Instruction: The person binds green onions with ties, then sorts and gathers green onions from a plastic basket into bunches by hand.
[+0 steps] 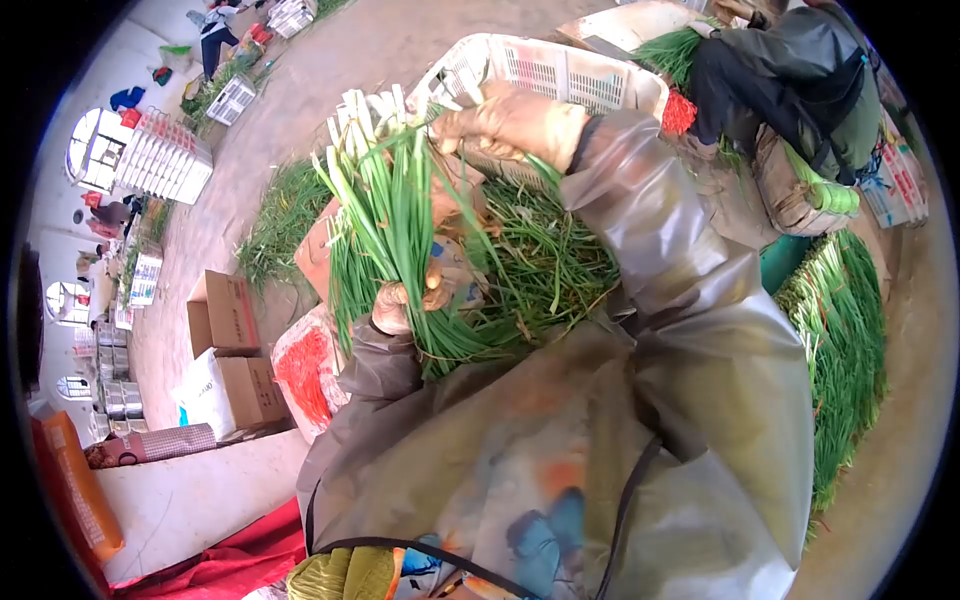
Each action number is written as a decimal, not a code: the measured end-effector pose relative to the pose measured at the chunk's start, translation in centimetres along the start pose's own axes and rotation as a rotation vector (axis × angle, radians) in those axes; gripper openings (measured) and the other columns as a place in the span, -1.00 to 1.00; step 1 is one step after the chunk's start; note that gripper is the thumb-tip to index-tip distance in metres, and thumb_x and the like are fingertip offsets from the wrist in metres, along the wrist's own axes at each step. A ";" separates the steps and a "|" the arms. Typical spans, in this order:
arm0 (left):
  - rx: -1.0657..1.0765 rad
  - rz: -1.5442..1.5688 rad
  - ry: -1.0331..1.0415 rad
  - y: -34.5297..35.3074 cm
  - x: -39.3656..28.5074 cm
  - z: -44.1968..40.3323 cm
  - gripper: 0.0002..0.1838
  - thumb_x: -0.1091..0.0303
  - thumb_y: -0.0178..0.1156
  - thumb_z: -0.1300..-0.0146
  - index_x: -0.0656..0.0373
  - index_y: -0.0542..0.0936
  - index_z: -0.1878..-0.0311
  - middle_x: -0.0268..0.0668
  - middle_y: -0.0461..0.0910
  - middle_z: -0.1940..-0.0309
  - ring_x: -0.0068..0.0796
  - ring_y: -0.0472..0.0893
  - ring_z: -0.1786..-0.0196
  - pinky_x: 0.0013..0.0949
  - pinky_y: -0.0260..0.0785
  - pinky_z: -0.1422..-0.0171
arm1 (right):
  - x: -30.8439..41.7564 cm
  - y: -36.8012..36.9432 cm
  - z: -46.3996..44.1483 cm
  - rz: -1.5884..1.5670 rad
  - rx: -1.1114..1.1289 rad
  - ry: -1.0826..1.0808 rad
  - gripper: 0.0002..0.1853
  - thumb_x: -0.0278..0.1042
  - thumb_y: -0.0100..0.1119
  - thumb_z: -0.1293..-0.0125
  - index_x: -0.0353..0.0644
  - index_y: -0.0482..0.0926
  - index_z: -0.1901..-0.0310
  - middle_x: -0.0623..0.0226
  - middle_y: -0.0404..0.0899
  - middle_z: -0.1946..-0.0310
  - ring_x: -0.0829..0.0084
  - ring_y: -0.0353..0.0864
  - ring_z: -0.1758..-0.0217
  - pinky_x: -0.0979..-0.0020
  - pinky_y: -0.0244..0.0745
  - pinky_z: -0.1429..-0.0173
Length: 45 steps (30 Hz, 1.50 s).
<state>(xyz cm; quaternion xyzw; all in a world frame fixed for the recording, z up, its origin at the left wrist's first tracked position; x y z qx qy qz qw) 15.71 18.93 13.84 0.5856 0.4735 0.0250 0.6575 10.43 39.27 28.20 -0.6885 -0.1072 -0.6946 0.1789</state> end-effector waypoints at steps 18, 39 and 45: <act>-0.118 -0.123 -0.144 -0.7 1.6 1.9 -0.43 0.13 0.39 0.26 0.29 0.48 0.19 -0.19 0.52 0.46 -0.38 0.47 0.52 -0.38 0.32 0.47 | -0.2 1.9 1.8 0.781 -0.398 -0.089 -0.67 -0.24 0.22 -0.12 -0.03 0.49 0.06 0.30 0.58 0.16 0.42 0.57 0.19 0.49 0.46 0.09; 0.040 0.032 -0.176 1.6 2.1 3.4 -0.44 0.19 0.40 0.25 0.27 0.47 0.15 -0.15 0.53 0.45 -0.36 0.46 0.60 -0.39 0.31 0.56 | -4.7 2.0 1.1 -0.138 -0.303 0.155 -0.50 -0.05 0.28 -0.09 -0.34 0.48 0.13 0.30 0.56 0.43 0.57 0.44 0.51 0.58 0.38 0.39; -0.192 -0.204 0.011 3.9 1.0 2.5 -0.03 0.09 0.39 0.26 0.09 0.17 -0.29 -0.03 0.45 -0.03 -0.32 0.59 0.29 -0.43 0.41 0.38 | -3.9 2.6 0.1 -0.407 -0.366 -0.198 -0.74 -0.26 0.20 -0.17 -0.23 0.51 0.17 0.33 0.55 0.43 0.61 0.47 0.51 0.61 0.34 0.51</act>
Point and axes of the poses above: each hand's wrist, its own z-axis away from the middle knuckle, its own y-axis out of the palm, x = y × z, the point moved 5 cm from there along -z, towards the middle knuckle
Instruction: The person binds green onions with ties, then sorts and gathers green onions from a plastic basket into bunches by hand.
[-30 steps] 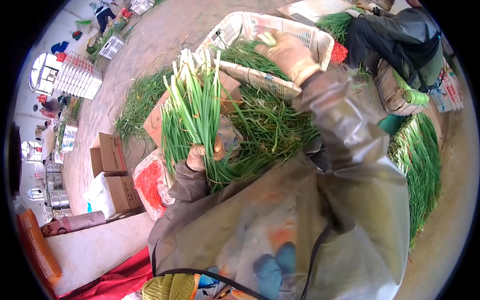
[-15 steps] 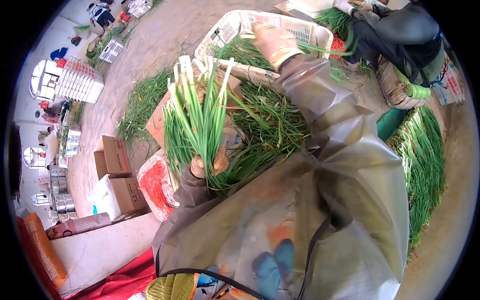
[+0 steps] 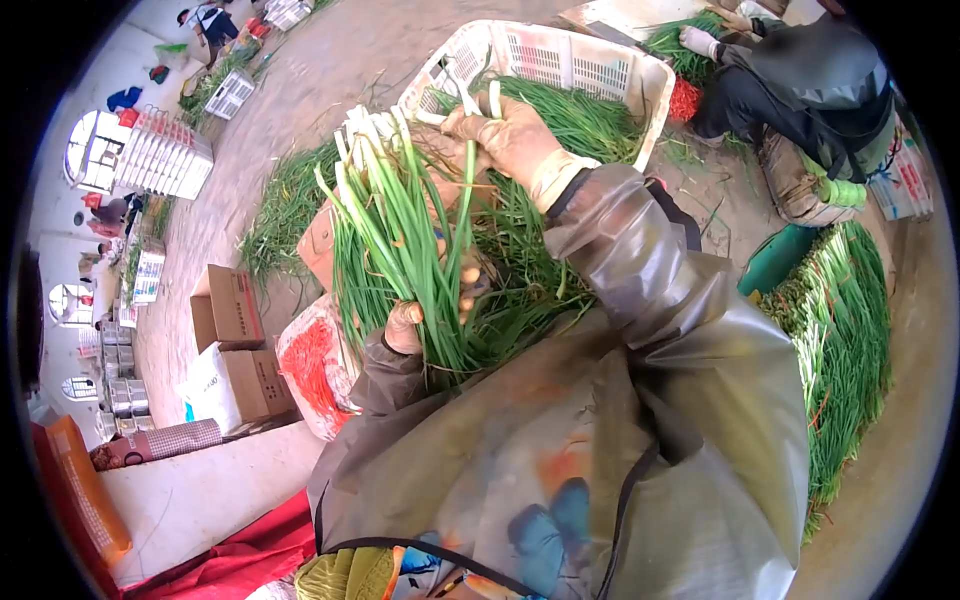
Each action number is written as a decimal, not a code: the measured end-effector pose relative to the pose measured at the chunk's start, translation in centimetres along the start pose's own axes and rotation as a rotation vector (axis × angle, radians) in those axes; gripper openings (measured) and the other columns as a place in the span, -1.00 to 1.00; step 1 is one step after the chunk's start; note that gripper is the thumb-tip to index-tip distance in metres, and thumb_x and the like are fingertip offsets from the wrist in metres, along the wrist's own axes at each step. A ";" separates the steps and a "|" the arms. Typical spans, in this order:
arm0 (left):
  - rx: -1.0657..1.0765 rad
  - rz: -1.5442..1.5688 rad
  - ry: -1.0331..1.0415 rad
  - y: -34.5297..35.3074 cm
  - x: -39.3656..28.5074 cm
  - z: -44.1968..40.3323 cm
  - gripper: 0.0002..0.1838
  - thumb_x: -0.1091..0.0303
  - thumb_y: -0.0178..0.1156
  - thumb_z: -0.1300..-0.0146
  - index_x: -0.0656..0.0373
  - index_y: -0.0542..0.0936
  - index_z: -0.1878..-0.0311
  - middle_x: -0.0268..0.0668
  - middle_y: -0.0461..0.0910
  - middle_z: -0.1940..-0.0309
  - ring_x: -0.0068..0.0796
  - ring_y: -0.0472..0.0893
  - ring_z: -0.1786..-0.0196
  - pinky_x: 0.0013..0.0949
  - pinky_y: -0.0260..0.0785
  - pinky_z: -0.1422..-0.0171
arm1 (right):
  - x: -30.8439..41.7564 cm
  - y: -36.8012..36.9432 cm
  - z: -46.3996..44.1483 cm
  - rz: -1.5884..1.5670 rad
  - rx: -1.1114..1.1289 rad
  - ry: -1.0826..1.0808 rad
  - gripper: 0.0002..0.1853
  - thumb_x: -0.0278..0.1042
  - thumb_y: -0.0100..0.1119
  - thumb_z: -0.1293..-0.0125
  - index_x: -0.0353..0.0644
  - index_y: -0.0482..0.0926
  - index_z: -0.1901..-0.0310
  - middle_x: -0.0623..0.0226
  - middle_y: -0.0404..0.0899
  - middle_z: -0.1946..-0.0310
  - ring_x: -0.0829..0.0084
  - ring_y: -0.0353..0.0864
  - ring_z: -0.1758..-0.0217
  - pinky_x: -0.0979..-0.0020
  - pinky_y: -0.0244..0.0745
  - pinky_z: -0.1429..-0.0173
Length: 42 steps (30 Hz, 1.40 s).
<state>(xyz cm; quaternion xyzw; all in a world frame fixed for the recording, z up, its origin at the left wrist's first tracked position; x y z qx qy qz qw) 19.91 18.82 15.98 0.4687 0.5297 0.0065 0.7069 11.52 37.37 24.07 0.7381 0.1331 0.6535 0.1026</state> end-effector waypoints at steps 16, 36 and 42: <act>0.202 0.191 -0.064 -5.9 2.2 1.7 -0.33 0.07 0.36 0.15 0.15 0.39 -0.04 -0.33 0.40 0.48 -0.49 0.40 0.49 -0.47 0.22 0.42 | 0.9 1.7 3.6 -0.105 0.248 0.250 -0.72 -0.24 0.18 -0.09 -0.28 0.52 0.25 0.40 0.50 0.55 0.70 0.27 0.68 0.65 0.14 0.63; 0.098 -0.044 -0.002 -1.3 -2.3 -2.1 -0.21 0.19 0.45 0.25 0.32 0.38 -0.09 -0.10 0.49 0.02 -0.28 0.52 0.00 -0.28 0.42 -0.05 | 0.8 2.9 1.5 0.327 0.195 0.100 -0.71 -0.29 0.13 -0.13 -0.31 0.52 0.18 0.50 0.47 0.55 0.68 0.30 0.60 0.62 0.20 0.51; 0.079 0.039 0.053 -2.6 -1.7 -3.4 -0.54 0.34 0.39 0.26 0.32 0.50 0.23 -0.23 0.52 0.47 -0.36 0.50 0.38 -0.37 0.35 0.27 | 0.2 2.2 2.5 -0.241 0.311 0.393 -0.77 -0.26 0.13 -0.08 -0.28 0.46 0.42 0.50 0.28 0.76 0.69 0.14 0.77 0.65 -0.03 0.70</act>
Point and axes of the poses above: each hand's wrist, its own z-axis away from the middle knuckle, its own y-axis out of the palm, x = y × z, the point moved 5 cm from there along -z, towards the middle knuckle
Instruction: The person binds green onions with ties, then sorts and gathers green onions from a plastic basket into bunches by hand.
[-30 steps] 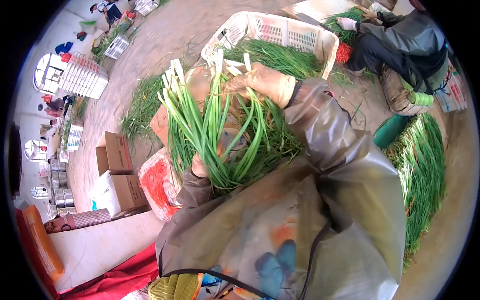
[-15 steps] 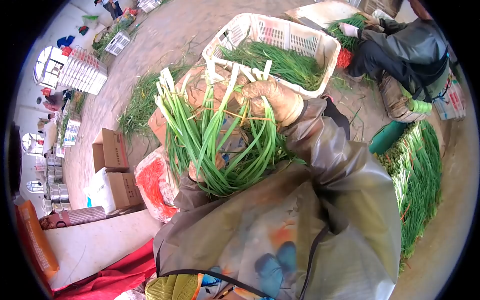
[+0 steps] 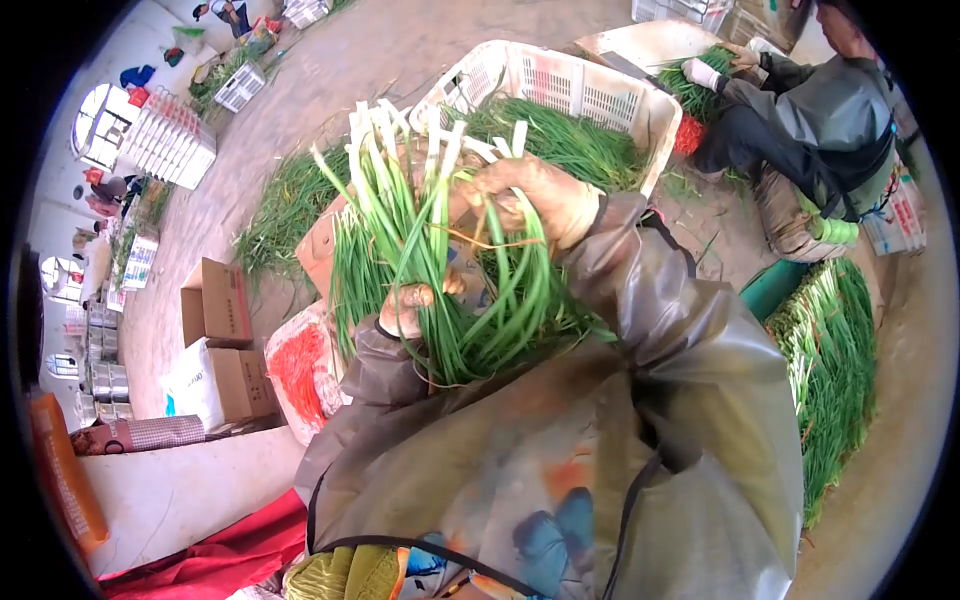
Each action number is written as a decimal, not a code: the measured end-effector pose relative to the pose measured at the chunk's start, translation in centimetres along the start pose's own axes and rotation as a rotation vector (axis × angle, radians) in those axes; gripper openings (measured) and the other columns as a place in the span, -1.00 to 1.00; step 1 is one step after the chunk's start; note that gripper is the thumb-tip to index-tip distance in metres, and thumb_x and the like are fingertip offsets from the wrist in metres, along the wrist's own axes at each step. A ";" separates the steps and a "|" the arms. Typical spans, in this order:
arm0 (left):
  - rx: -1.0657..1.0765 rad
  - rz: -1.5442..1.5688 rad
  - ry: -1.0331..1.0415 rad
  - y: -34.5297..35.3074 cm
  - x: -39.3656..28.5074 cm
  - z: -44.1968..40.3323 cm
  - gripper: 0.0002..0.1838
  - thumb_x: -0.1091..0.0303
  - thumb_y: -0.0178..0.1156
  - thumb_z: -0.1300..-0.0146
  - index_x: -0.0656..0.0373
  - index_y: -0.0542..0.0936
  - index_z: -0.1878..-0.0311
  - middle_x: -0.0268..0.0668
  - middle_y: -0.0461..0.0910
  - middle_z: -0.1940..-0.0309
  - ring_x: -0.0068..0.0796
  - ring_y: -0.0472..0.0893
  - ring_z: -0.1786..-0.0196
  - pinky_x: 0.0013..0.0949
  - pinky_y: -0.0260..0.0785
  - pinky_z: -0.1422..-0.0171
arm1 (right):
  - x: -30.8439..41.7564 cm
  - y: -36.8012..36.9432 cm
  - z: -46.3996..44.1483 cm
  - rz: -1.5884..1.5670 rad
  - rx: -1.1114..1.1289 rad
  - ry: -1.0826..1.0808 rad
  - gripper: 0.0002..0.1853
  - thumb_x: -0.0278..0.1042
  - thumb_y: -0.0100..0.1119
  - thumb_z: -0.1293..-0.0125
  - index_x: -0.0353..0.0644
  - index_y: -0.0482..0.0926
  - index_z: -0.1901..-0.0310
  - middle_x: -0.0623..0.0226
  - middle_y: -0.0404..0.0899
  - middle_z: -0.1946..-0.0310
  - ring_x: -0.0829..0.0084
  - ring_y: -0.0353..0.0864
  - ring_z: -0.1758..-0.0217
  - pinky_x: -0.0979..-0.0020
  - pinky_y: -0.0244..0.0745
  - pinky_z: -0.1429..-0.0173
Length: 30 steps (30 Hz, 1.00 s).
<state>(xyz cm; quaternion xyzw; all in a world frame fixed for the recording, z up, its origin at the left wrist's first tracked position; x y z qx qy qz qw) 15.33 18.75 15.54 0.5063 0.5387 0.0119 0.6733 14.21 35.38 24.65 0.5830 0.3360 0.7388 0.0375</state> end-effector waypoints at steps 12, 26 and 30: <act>-0.233 0.158 0.069 -4.8 0.5 5.1 -0.59 0.46 0.36 0.21 0.29 0.50 0.20 -0.25 0.52 0.38 -0.30 0.53 0.26 -0.22 0.40 0.03 | 3.8 -3.0 -0.1 0.361 -0.108 -0.053 -0.79 -0.34 0.24 -0.06 -0.21 0.49 0.30 0.51 0.38 0.70 0.78 0.25 0.73 0.70 0.18 0.63; -0.188 0.098 0.047 -0.4 -0.6 3.5 -0.31 0.41 0.35 0.19 0.33 0.36 -0.10 -0.11 0.50 0.11 -0.25 0.53 0.11 -0.22 0.43 0.02 | 0.7 1.7 -3.7 0.481 -0.208 -0.257 -0.72 -0.29 0.25 -0.13 -0.24 0.56 0.16 0.56 0.43 0.58 0.71 0.25 0.61 0.64 0.09 0.56; -0.101 0.240 0.145 -0.3 -1.9 4.1 -0.28 0.23 0.32 0.11 0.26 0.30 -0.15 -0.16 0.42 -0.04 -0.21 0.45 -0.06 -0.15 0.32 -0.17 | 0.7 -0.2 -3.0 0.397 -0.250 -0.177 -0.76 -0.24 0.21 -0.17 -0.20 0.54 0.22 0.56 0.42 0.58 0.71 0.26 0.59 0.65 0.10 0.54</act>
Point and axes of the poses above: each hand's wrist, its own z-axis away from the middle knuckle, its own y-axis out of the palm, x = y × z, the point moved 5 cm from there along -z, towards the middle knuckle
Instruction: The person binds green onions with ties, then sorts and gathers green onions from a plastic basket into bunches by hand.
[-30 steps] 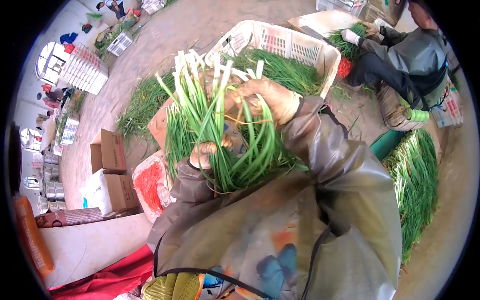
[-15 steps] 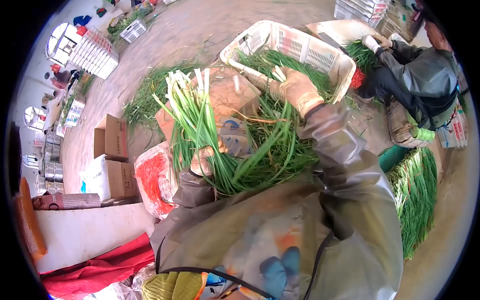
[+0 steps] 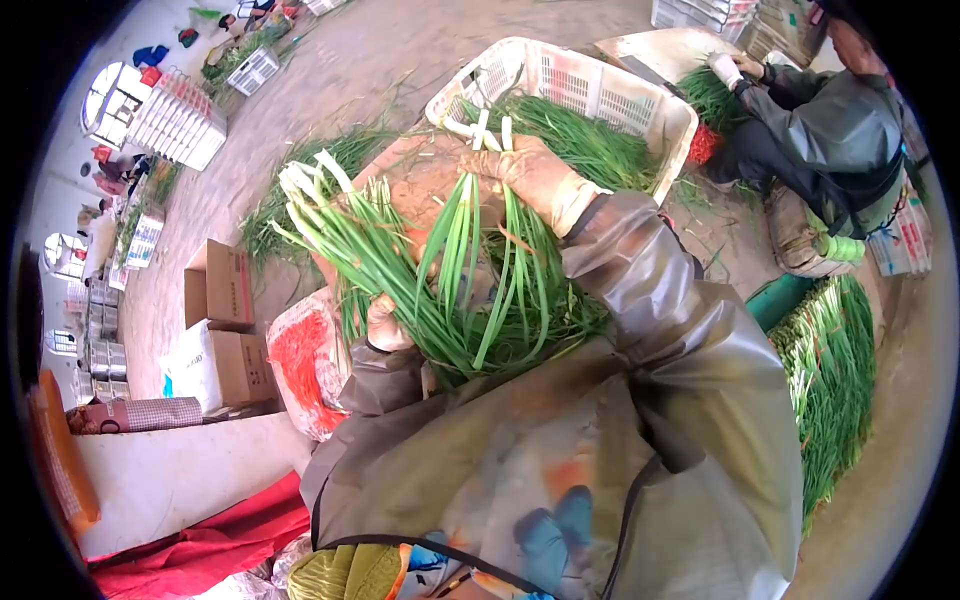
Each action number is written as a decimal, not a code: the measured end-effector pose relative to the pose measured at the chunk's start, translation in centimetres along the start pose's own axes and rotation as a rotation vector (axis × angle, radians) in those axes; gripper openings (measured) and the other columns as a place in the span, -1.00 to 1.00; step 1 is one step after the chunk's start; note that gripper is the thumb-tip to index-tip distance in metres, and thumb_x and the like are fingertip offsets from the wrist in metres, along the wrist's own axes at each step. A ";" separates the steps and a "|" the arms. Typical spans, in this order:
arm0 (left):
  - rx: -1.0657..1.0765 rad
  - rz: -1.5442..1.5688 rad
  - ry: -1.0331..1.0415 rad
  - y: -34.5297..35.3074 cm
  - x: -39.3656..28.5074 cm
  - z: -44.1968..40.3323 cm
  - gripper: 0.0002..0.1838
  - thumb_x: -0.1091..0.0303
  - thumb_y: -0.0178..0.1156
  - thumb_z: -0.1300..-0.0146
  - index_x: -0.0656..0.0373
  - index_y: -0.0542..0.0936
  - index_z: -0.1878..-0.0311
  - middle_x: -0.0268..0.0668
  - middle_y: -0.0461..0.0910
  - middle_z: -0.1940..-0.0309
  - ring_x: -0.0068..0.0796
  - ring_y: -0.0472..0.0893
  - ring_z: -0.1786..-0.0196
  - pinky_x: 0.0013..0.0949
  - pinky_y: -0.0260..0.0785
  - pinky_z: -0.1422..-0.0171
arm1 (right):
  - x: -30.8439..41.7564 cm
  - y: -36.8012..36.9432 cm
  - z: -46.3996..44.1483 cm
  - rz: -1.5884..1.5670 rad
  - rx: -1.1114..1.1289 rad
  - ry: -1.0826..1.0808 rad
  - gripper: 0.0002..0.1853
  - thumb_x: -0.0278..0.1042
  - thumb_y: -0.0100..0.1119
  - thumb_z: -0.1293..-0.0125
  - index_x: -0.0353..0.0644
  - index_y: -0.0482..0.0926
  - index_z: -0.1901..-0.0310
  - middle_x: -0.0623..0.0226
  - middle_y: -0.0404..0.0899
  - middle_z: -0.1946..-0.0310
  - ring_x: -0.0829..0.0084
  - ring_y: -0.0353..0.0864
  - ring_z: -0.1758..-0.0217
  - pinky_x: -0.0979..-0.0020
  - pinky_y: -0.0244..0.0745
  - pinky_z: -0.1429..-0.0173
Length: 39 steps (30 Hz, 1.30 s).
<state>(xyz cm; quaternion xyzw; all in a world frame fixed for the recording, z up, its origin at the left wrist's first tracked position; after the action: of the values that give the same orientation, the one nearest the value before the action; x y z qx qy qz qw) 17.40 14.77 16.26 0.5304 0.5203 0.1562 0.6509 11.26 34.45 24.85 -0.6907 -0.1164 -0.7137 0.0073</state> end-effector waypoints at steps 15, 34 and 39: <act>-0.173 -0.391 0.149 2.2 -1.3 -4.9 -0.59 0.61 0.24 0.07 0.30 0.49 0.06 -0.21 0.59 0.30 -0.33 0.59 0.28 -0.30 0.52 0.22 | 2.0 4.5 1.3 0.566 0.107 -0.296 -0.24 -0.18 0.33 0.08 -0.46 0.26 -0.12 -0.18 0.47 0.09 0.10 0.48 -0.01 0.29 0.34 -0.08; -0.250 -0.192 -0.008 -4.6 -2.8 1.1 -0.53 0.55 0.30 0.08 0.19 0.44 0.02 -0.26 0.52 0.37 -0.40 0.53 0.42 -0.44 0.42 0.40 | 4.0 -12.1 -4.3 0.696 -0.338 -0.160 -0.72 -0.12 0.12 -0.22 -0.03 0.59 0.10 0.53 0.41 0.55 0.71 0.27 0.58 0.61 0.17 0.54; -0.281 -0.260 0.029 -2.8 -2.0 1.1 -0.54 0.49 0.26 0.03 0.20 0.43 -0.01 -0.19 0.56 0.28 -0.37 0.56 0.35 -0.37 0.49 0.30 | 5.7 -10.4 -2.9 0.297 -0.129 -0.251 -0.71 -0.17 0.06 -0.27 -0.17 0.55 0.09 0.54 0.45 0.50 0.72 0.22 0.58 0.68 0.12 0.51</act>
<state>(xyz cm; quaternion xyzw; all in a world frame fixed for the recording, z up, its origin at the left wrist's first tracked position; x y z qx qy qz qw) 16.56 11.60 14.78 0.3601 0.5667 0.1495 0.7258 6.39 44.88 28.82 -0.7828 0.0326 -0.6191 0.0537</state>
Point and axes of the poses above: each hand's wrist, its own z-axis away from the middle knuckle, its own y-axis out of the palm, x = y × z, the point moved 5 cm from there along -z, towards the middle knuckle
